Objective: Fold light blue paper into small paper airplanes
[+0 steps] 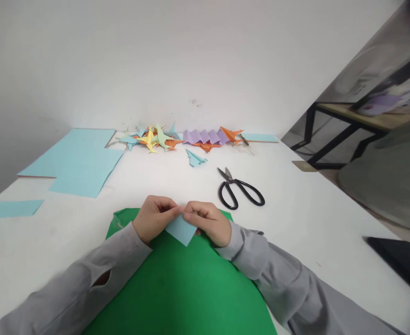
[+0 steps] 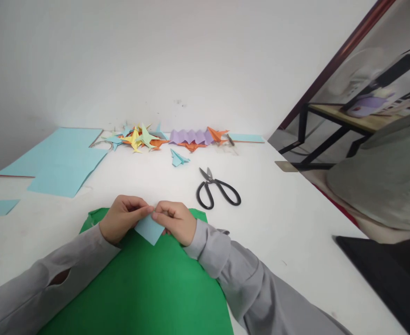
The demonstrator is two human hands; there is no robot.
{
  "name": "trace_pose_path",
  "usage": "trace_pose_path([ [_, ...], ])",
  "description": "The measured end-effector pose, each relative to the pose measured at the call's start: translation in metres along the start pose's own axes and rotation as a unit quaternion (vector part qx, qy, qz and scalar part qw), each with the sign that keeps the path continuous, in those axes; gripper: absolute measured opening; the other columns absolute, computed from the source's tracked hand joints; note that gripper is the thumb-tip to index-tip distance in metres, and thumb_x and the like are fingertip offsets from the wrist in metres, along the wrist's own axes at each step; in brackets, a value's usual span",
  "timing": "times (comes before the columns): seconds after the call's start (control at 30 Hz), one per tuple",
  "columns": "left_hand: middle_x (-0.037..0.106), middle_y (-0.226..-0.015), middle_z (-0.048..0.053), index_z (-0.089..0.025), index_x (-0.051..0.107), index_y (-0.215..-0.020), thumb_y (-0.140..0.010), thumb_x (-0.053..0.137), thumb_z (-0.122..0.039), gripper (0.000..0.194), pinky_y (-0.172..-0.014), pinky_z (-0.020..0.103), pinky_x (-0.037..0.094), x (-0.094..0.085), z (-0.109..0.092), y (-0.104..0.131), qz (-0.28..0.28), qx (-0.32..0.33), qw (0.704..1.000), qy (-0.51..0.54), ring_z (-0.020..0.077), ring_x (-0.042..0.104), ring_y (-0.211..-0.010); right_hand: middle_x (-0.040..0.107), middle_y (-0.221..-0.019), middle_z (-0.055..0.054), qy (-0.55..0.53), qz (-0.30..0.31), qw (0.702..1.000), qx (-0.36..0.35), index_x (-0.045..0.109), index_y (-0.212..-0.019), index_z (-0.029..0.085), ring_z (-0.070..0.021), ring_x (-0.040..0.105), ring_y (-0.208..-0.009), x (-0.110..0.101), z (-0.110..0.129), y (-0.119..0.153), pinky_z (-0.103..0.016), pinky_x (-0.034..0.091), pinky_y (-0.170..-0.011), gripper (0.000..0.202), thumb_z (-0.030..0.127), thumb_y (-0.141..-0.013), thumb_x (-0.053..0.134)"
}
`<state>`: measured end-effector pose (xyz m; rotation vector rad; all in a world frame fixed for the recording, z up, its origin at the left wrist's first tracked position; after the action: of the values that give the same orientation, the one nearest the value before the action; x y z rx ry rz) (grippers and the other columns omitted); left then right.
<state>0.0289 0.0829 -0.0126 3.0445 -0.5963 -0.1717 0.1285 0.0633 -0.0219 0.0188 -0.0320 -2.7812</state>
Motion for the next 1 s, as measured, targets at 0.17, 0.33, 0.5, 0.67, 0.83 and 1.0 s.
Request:
trace_pose_path([
  [0.17,0.033,-0.038,-0.008,-0.014,0.05,-0.05,-0.07,0.058,-0.037,0.032,-0.036,0.019,0.017,0.003,-0.001,0.0,0.005,0.002,1.0,0.002,0.0032,0.026,-0.036,0.046,-0.04,0.006,0.003,-0.009,1.0,0.01,0.051,-0.058,0.016,-0.0068,0.042,-0.035,-0.002,-0.003,0.001,-0.019,0.03,-0.037,0.024,0.035,-0.072,0.055],
  [0.33,0.033,-0.04,-0.008,-0.013,0.056,-0.064,-0.074,0.052,-0.033,0.022,-0.035,0.019,0.018,0.008,-0.001,0.002,0.042,-0.003,0.999,-0.009,0.0039,0.028,-0.036,0.046,-0.04,0.006,-0.002,-0.018,1.0,0.018,0.051,-0.056,0.016,-0.0065,0.04,-0.035,-0.004,-0.003,0.0,-0.019,0.028,-0.037,0.022,0.032,-0.071,0.055],
  [0.5,0.032,-0.038,-0.008,-0.013,0.056,-0.066,-0.074,0.051,-0.031,0.02,-0.035,0.019,0.017,0.01,0.0,0.002,0.052,-0.018,0.998,-0.002,0.0041,0.027,-0.035,0.043,-0.04,0.006,-0.001,-0.022,1.0,0.018,0.05,-0.056,0.016,-0.0063,0.038,-0.035,-0.005,-0.002,0.001,-0.019,0.025,-0.037,0.023,0.032,-0.071,0.054],
  [0.67,0.031,-0.039,-0.008,-0.013,0.055,-0.062,-0.072,0.051,-0.029,0.02,-0.036,0.019,0.016,0.012,0.0,0.004,0.075,-0.017,0.997,-0.023,0.0038,0.027,-0.035,0.036,-0.043,0.007,0.045,-0.014,0.999,-0.017,0.048,-0.057,0.016,-0.0067,0.034,-0.039,-0.003,0.002,0.001,-0.021,0.025,-0.04,0.026,0.036,-0.073,0.053],
  [0.83,0.033,-0.037,-0.008,-0.013,0.056,-0.061,-0.07,0.052,-0.028,0.018,-0.036,0.02,0.015,0.014,0.002,0.004,0.085,-0.04,0.996,0.0,0.004,0.027,-0.034,0.037,-0.044,0.006,0.023,-0.013,1.0,0.003,0.05,-0.057,0.016,-0.007,0.033,-0.042,-0.003,-0.002,0.0,-0.021,0.024,-0.042,0.027,0.038,-0.072,0.055],
  [1.0,0.033,-0.032,-0.008,-0.012,0.058,-0.067,-0.07,0.047,-0.022,0.015,-0.035,0.02,0.013,0.013,0.008,0.002,0.093,-0.066,0.993,0.04,0.0043,0.026,-0.03,0.041,-0.046,0.005,-0.009,-0.024,1.0,0.003,0.05,-0.056,0.016,-0.0072,0.035,-0.043,-0.006,-0.002,0.0,-0.022,0.025,-0.043,0.027,0.038,-0.07,0.058],
])
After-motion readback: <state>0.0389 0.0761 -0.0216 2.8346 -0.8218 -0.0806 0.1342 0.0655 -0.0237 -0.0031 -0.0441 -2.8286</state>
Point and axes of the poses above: each hand's wrist, its own y-axis away from the middle knuckle, its own x-axis out of the palm, z = x × y, the point moved 8 cm from there along -y, towards the middle knuckle
